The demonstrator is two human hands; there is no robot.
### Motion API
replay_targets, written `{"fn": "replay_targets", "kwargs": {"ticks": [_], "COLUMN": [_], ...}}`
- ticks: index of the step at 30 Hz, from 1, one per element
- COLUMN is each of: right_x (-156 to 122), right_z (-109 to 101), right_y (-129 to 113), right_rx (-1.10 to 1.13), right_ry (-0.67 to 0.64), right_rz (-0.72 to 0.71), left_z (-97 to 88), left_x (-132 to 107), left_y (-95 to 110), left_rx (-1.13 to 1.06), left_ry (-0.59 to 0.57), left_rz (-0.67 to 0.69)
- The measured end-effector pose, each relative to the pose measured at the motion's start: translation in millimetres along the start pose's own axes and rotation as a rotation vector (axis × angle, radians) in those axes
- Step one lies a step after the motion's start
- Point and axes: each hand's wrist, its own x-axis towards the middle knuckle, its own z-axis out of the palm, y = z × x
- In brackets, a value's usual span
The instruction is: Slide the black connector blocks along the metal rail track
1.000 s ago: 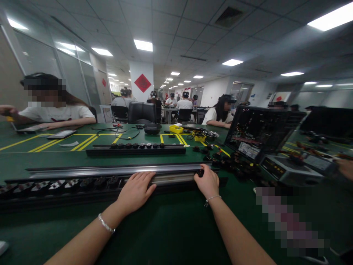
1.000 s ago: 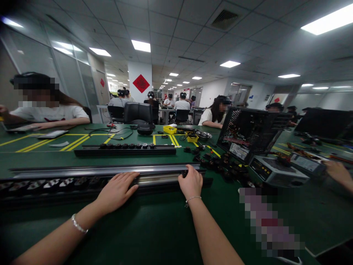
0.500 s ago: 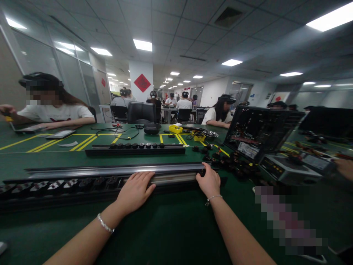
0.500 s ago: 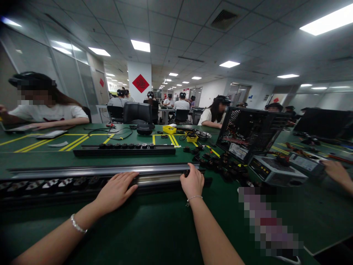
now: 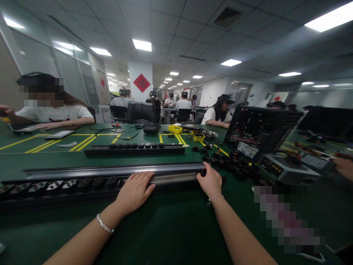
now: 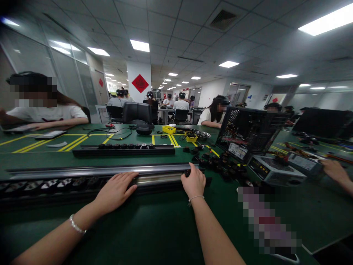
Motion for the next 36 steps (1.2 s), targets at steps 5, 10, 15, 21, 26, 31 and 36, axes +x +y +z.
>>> {"fn": "replay_targets", "kwargs": {"ticks": [5,10,15,21,26,31,36], "right_x": [1.5,2.2,3.0,3.8,4.6,6.1,7.2], "right_z": [-1.7,-2.4,-2.7,-3.0,-3.9,-5.0,-5.6], "right_y": [2.9,3.0,3.9,5.4,5.2,5.1,5.6], "right_rx": [-0.01,0.021,0.037,0.006,-0.022,-0.019,-0.015], "right_ry": [0.0,-0.003,0.011,0.016,0.012,-0.003,-0.013], "right_rz": [0.021,0.031,0.035,0.035,0.048,0.063,0.069], "left_z": [-0.2,0.9,0.9,0.0,-0.7,-2.1,-0.9], "left_x": [0.0,-0.1,-0.1,-0.4,-0.2,0.4,0.3], "left_y": [0.6,-0.3,-0.3,-0.1,0.3,1.8,0.9], "left_rx": [-0.002,-0.01,-0.005,-0.004,0.006,0.011,0.011], "left_ry": [-0.012,-0.019,-0.003,0.003,0.006,0.001,0.006], "left_rz": [-0.014,-0.015,-0.01,0.0,0.005,-0.001,-0.001]}}
